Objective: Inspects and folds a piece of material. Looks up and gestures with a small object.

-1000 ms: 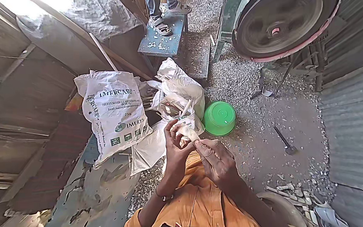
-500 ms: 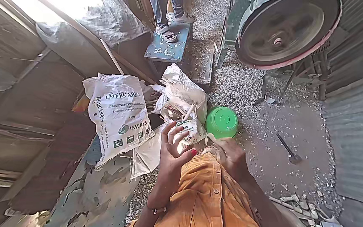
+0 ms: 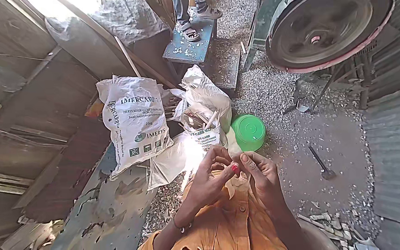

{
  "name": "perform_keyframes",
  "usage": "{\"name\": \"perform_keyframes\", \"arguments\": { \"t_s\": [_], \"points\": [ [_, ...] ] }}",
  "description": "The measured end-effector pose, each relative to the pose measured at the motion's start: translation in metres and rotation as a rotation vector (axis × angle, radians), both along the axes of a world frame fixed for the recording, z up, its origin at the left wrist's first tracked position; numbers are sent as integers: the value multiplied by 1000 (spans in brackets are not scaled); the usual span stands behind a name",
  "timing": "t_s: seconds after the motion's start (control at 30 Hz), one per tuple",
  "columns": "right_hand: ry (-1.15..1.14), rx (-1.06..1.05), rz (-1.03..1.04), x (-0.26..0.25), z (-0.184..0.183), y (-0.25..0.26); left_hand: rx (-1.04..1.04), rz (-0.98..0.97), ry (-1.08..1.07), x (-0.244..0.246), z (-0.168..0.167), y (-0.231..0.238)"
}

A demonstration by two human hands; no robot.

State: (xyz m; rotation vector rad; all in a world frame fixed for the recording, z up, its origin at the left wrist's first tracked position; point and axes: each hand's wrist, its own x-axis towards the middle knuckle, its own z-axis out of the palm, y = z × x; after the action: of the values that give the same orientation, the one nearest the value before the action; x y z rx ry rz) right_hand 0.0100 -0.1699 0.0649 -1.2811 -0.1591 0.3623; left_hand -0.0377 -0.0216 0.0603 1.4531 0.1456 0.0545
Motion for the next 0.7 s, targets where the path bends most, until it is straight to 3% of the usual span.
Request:
{"name": "perform_keyframes", "arguments": {
  "t_s": [0.3, 0.43, 0.57, 0.7],
  "points": [
    [59, -149, 199, -9, 5, -7, -40, 231, -19, 2, -8, 1],
    [119, -200, 114, -12, 1, -10, -60, 259, 13, 4, -10, 1],
    [51, -176, 4, -9, 0, -10, -46, 157, 42, 3, -9, 1],
    [-217, -290, -98, -10, -2, -6, -86, 86, 19, 1, -11, -2]
  ]
}}
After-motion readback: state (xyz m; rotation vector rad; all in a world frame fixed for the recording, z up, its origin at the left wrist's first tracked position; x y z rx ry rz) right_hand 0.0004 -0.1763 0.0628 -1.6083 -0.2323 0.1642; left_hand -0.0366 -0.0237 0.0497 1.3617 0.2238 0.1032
